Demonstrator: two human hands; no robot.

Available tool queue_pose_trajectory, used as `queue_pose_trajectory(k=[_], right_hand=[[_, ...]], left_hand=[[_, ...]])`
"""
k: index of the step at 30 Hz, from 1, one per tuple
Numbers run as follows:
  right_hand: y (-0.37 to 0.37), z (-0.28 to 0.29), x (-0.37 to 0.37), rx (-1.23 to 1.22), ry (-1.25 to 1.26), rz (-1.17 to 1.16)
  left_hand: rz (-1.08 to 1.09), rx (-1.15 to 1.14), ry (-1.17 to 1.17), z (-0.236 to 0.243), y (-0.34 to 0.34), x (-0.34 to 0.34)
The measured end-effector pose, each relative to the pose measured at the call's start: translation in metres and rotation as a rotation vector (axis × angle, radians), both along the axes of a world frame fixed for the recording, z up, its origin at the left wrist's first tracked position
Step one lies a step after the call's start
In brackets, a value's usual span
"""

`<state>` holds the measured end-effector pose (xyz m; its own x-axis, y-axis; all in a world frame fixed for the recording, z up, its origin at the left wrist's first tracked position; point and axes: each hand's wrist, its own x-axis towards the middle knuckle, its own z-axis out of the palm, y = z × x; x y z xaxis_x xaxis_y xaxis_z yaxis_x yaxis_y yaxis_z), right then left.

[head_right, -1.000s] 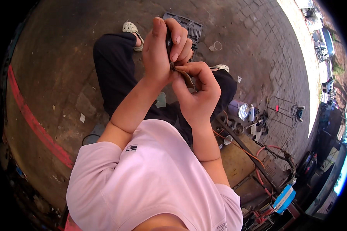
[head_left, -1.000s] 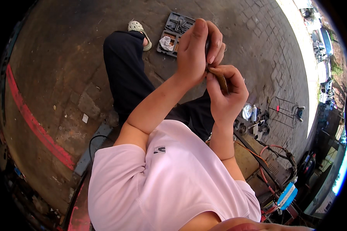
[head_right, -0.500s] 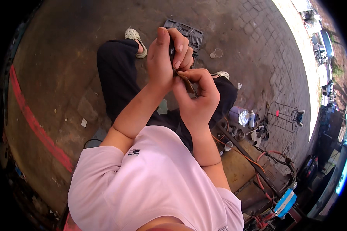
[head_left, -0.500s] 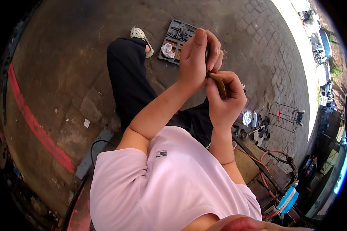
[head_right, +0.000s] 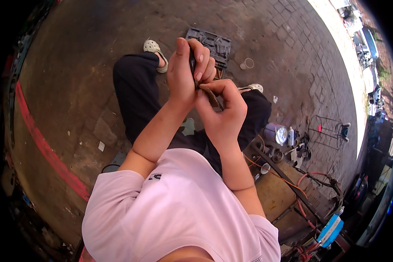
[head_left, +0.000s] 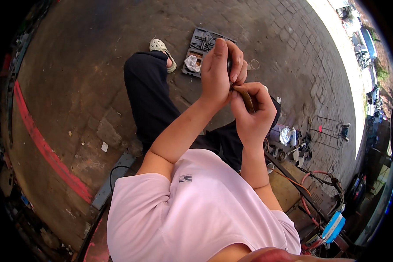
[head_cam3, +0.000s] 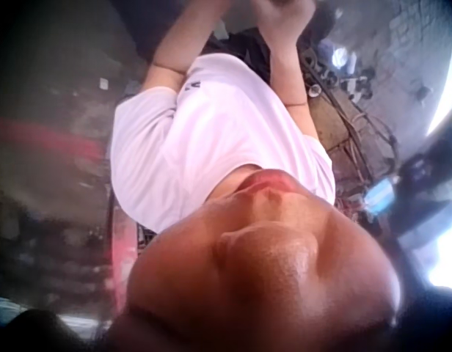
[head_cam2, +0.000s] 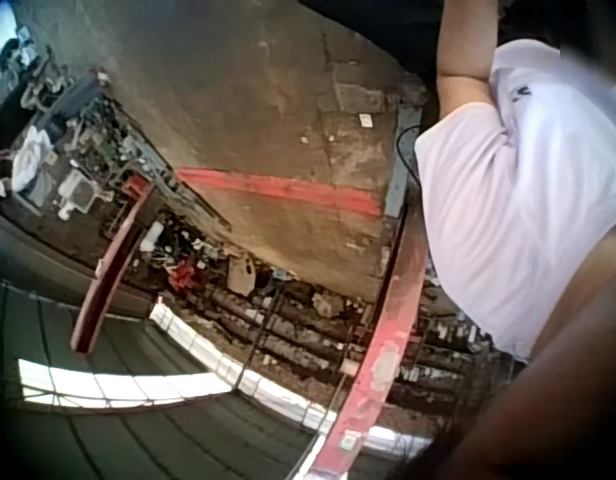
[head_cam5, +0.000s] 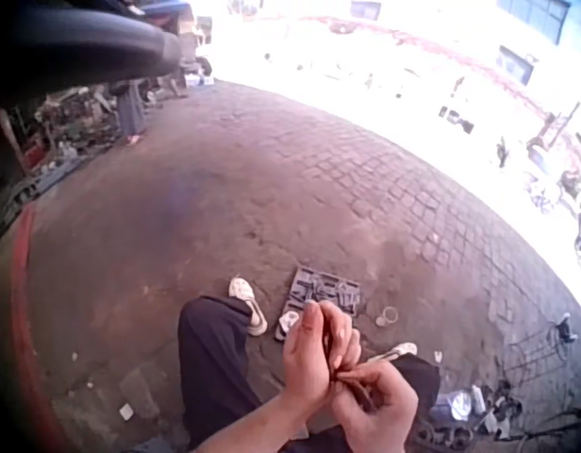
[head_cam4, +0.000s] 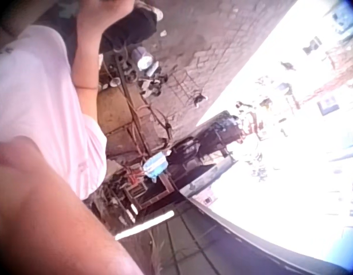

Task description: The person walks through a cluttered outdoor workshop area, picks up a green plastic stool, and sits down. They then pick up a small metal tool and a sharpening stone from a toolbox on the ground and begin sharpening the tool by hand.

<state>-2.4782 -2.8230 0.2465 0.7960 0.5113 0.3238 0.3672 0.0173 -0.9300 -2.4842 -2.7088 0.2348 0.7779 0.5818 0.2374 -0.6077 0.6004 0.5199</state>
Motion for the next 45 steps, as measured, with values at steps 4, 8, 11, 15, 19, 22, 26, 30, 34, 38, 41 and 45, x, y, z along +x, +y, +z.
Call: queue_pose_trajectory(k=[4, 8, 11, 15, 19, 22, 26, 30, 34, 38, 41, 45], right_hand=[[-0.007, -0.004, 0.004, -0.061, -0.028, 0.027], [-0.004, -0.002, 0.004, 0.009, 0.024, 0.01], [-0.005, -0.004, 0.005, 0.009, 0.026, 0.034], [-0.005, 0.0, 0.006, -0.022, 0.052, 0.038], [-0.005, -0.002, 0.009, -0.031, -0.004, 0.06], [-0.007, 0.002, 0.011, -0.113, 0.047, 0.098], [-0.001, 0.001, 0.006, -0.041, 0.097, 0.055], [-0.002, 0.001, 0.005, -0.094, 0.046, 0.068], [0.008, -0.011, -0.001, 0.022, 0.039, -0.008], [0.001, -0.004, 0.005, -0.136, 0.02, 0.075], [0.002, -0.003, 0.003, -0.134, 0.038, 0.052], [0.0, -0.005, 0.006, -0.12, 0.0, 0.109]], left_hand=[[-0.046, -0.009, 0.017, 0.0, -0.001, 0.0], [-0.027, -0.015, 0.003, -0.003, -0.005, 0.004], [-0.032, 0.012, 0.013, -0.003, -0.003, 0.003], [-0.033, -0.016, 0.007, -0.006, -0.004, 0.004], [-0.052, 0.008, 0.028, -0.002, 0.0, 0.002], [-0.075, -0.041, 0.025, -0.006, 0.0, 0.001], [-0.043, -0.014, -0.036, -0.009, 0.003, 0.004], [-0.059, -0.092, -0.01, -0.01, 0.001, 0.001], [-0.025, -0.094, -0.009, -0.011, 0.002, 0.0], [-0.069, -0.116, 0.008, -0.015, 0.005, -0.003], [-0.05, -0.123, -0.001, -0.017, 0.002, -0.002], [-0.071, -0.112, 0.034, -0.015, 0.003, -0.006]])
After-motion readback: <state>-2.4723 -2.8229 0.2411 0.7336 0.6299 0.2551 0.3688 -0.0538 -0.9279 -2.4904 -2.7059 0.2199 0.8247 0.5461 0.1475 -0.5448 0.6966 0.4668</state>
